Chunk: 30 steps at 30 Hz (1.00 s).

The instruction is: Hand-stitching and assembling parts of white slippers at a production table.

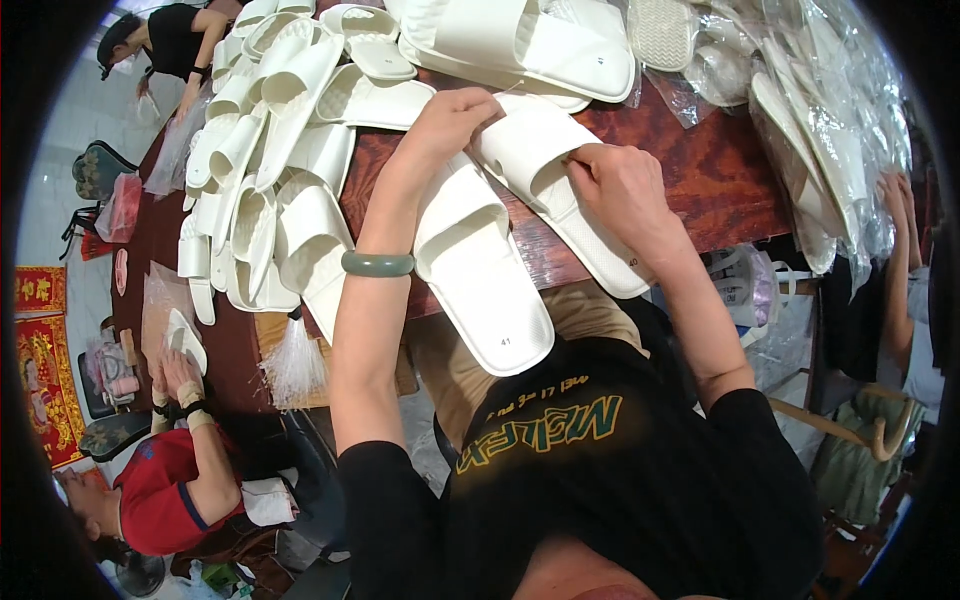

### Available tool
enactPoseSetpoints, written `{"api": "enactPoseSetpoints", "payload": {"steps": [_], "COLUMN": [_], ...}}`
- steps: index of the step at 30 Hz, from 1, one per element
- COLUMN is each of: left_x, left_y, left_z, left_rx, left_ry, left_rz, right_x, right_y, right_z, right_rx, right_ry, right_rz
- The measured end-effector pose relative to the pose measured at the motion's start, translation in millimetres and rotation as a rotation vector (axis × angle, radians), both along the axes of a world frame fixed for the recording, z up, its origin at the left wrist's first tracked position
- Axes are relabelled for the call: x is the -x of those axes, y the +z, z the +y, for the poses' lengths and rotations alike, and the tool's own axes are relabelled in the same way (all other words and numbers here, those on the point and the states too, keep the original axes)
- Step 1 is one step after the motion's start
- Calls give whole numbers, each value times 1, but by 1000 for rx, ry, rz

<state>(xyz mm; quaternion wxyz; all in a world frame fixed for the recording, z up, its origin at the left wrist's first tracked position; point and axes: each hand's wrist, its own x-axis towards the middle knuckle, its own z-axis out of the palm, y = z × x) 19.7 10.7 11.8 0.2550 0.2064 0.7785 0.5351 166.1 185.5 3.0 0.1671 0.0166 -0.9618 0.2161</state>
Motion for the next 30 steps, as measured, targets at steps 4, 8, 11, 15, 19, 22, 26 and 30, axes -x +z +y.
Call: {"api": "enactPoseSetpoints", "payload": {"steps": [4, 8, 11, 15, 19, 22, 26, 30], "left_x": [1, -2, -1, 3, -2, -7, -11, -17], "left_y": [-7, -6, -9, -20, -17, -7, -4, -1], "left_z": [-4, -1, -3, -7, -11, -19, -24, -27], "left_rx": [-19, -124, -164, -166, -173, -122, -188, -200], "left_ry": [-3, -97, -69, -16, 142, 275, 304, 351], "left_rz": [23, -42, -160, -77, 120, 287, 343, 398], "right_x": [4, 7, 13, 15, 13, 13, 15, 11], "right_y": [-9, -11, -19, -22, -21, -19, -19, -15], "right_z": [-15, -23, -22, -24, -24, -25, -25, -22], "right_rx": [101, 57, -7, 0, 45, 96, 97, 79], "right_ry": [-40, -21, -30, -13, -8, 7, 16, 41], "right_rz": [100, 116, 80, 121, 116, 91, 96, 67]}}
